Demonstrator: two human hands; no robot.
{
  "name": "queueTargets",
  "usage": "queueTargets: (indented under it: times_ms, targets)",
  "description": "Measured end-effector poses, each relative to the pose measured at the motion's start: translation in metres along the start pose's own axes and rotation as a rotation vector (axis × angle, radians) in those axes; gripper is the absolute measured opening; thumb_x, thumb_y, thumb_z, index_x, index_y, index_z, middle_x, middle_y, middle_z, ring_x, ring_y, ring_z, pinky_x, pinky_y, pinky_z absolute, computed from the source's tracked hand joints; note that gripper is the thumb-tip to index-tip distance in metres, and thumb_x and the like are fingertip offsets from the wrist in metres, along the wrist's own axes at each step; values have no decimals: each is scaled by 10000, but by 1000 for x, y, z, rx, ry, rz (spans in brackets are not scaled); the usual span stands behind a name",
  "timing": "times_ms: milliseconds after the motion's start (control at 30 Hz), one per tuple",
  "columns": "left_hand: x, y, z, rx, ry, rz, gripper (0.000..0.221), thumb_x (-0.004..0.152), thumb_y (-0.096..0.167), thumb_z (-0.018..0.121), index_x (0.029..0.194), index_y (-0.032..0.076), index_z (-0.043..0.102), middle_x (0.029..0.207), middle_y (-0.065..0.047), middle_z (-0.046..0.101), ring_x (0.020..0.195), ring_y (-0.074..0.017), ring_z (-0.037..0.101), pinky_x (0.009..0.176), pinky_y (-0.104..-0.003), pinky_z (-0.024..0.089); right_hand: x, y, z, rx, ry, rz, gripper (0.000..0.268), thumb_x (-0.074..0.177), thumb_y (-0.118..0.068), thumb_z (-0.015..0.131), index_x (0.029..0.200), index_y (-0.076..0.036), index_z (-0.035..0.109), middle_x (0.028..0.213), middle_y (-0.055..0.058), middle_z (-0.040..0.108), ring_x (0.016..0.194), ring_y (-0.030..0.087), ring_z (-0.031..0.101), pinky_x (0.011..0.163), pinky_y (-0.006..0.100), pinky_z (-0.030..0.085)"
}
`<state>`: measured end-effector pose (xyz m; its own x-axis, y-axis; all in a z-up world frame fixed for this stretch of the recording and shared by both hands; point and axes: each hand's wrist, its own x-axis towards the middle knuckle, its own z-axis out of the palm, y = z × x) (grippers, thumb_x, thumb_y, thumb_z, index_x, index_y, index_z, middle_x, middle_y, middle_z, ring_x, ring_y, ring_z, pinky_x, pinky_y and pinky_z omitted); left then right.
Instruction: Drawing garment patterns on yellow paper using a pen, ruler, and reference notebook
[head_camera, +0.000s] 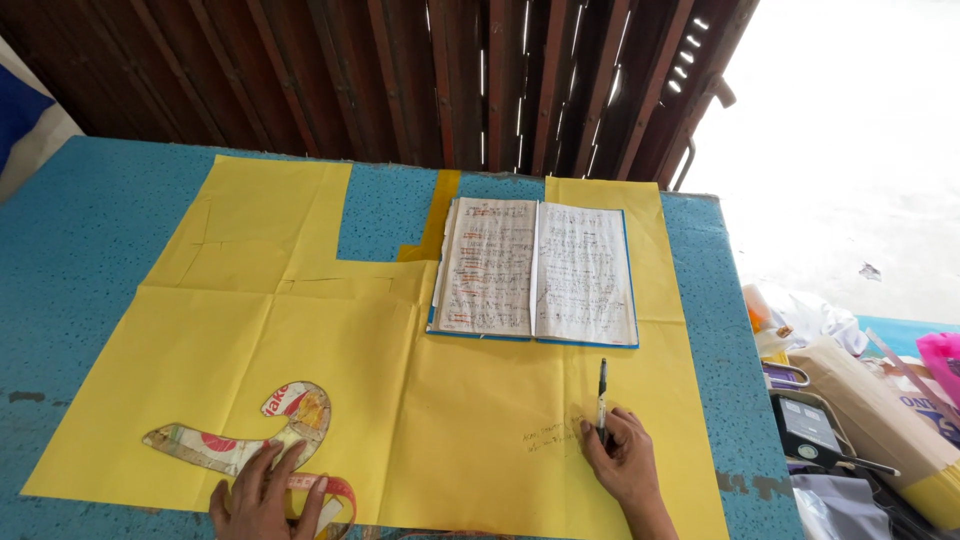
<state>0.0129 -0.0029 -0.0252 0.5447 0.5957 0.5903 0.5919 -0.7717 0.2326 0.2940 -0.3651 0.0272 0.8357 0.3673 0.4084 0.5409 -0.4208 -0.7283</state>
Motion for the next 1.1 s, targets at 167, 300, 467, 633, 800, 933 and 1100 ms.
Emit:
queueTargets:
  times_ms: [167, 300, 467, 633, 800, 933, 1100]
  targets:
    - [0, 2, 2, -24, 69, 13, 586, 818, 574, 653, 1365, 366, 687, 1484, 99, 618, 1381, -106, 590, 1245, -541, 383, -2, 2, 2, -10, 10, -35, 479, 908, -320, 672, 571, -140, 383, 528, -36, 334, 574, 129, 365, 578, 299, 323]
    - [-1, -1, 7, -27, 80, 9, 591, 803, 587, 666, 1352, 370, 696, 1470, 98, 625, 1368, -112, 606, 1229, -559, 402, -1, 6, 3, -28, 6, -46, 508, 897, -333, 703, 566, -150, 364, 516, -38, 323, 562, 127, 344, 571, 296, 326]
    - [0, 3, 5, -34, 72, -16, 552, 824, 574, 658, 1333, 365, 708, 1468, 94, 631, 1371, -120, 607, 1252, -562, 389, 0, 4, 3, -35, 23, -76, 540, 885, -319, 721, 573, -140, 318, 518, -33, 289, 552, 129, 331, 575, 300, 322]
    - [3, -11, 7, -32, 44, -22, 577, 821, 594, 643, 1352, 375, 695, 1478, 90, 628, 1374, -133, 603, 1256, -565, 376, 4, 3, 8, -41, 23, -69, 549, 886, -340, 723, 578, -136, 318, 525, -30, 287, 555, 131, 331, 578, 301, 321]
    - [64, -57, 68, -72, 854, 1080, 644, 1028, 800, 631, 1346, 253, 514, 1108, -123, 746, 964, -426, 635, 749, -556, 501, 6, -1, 3, -75, 27, -154, 497, 873, -301, 751, 572, -149, 386, 523, 7, 421, 535, 195, 452, 606, 348, 390]
    - [34, -45, 60, -143, 700, 969, 573, 973, 623, 745, 1342, 256, 505, 1205, -157, 724, 1124, -467, 591, 854, -529, 536, 3, 11, 0, -27, 35, -118, 498, 901, -326, 734, 577, -149, 399, 520, -10, 408, 527, 171, 446, 568, 347, 359]
    - [7, 8, -6, -36, 181, 100, 498, 852, 512, 714, 1302, 306, 760, 1415, 17, 697, 1293, -173, 675, 1163, -507, 467, 2, 21, 3, 53, -41, -54, 519, 1003, -482, 529, 582, -200, 418, 490, -68, 384, 489, 92, 396, 549, 261, 379]
